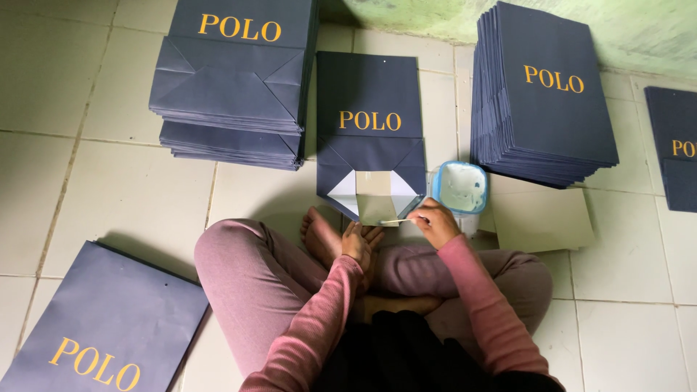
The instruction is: Assembling the bottom of a paper shopping bag by applying glue and folding flaps
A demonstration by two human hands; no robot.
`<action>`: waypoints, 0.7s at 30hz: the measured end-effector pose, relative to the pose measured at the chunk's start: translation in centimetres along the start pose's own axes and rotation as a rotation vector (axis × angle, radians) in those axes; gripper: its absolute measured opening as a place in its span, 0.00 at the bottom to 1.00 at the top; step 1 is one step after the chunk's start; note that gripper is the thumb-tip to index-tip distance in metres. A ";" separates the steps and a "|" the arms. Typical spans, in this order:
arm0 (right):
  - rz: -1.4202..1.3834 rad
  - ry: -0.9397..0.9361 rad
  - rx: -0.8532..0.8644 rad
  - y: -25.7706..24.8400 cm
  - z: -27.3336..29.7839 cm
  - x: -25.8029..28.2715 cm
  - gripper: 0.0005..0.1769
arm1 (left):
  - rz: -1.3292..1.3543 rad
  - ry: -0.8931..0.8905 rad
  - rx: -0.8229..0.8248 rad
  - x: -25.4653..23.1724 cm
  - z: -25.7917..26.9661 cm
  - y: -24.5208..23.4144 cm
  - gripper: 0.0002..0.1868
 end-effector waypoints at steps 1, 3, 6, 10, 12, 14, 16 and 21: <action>0.002 0.001 0.002 -0.3 0.3 -1.3 0.09 | 0.002 -0.002 0.000 0.0 0.0 0.0 0.30; 0.099 0.025 0.012 -0.8 1.1 -4.2 0.10 | 0.016 0.000 -0.002 0.0 0.1 0.0 0.30; 0.088 0.056 -0.002 -1.4 1.3 -4.5 0.10 | 0.014 -0.021 -0.003 -0.7 1.1 0.7 0.29; 0.026 0.018 -0.022 0.7 -0.3 -1.8 0.10 | 0.000 -0.032 -0.001 -0.2 0.4 0.3 0.27; -0.012 -0.042 -0.014 2.4 -1.5 -0.3 0.09 | 0.024 -0.037 0.003 0.9 -1.5 -0.8 0.26; -0.023 -0.042 -0.005 3.6 -2.3 1.0 0.08 | 0.020 -0.036 0.004 0.7 -1.3 -0.9 0.26; -0.031 -0.042 0.006 4.2 -2.7 1.7 0.08 | 0.019 -0.036 0.006 0.4 -0.7 -0.4 0.26; -0.003 -0.056 0.045 3.0 -1.5 0.9 0.08 | 0.030 -0.021 -0.026 1.3 -2.1 -1.4 0.27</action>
Point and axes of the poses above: each hand's wrist, its own z-axis away from the middle knuckle, its own y-axis out of the palm, x = y × z, the point moved 8 cm from there along -z, towards the middle knuckle, and after that the axes turned 2 degrees about y, right-handed, at the moved point
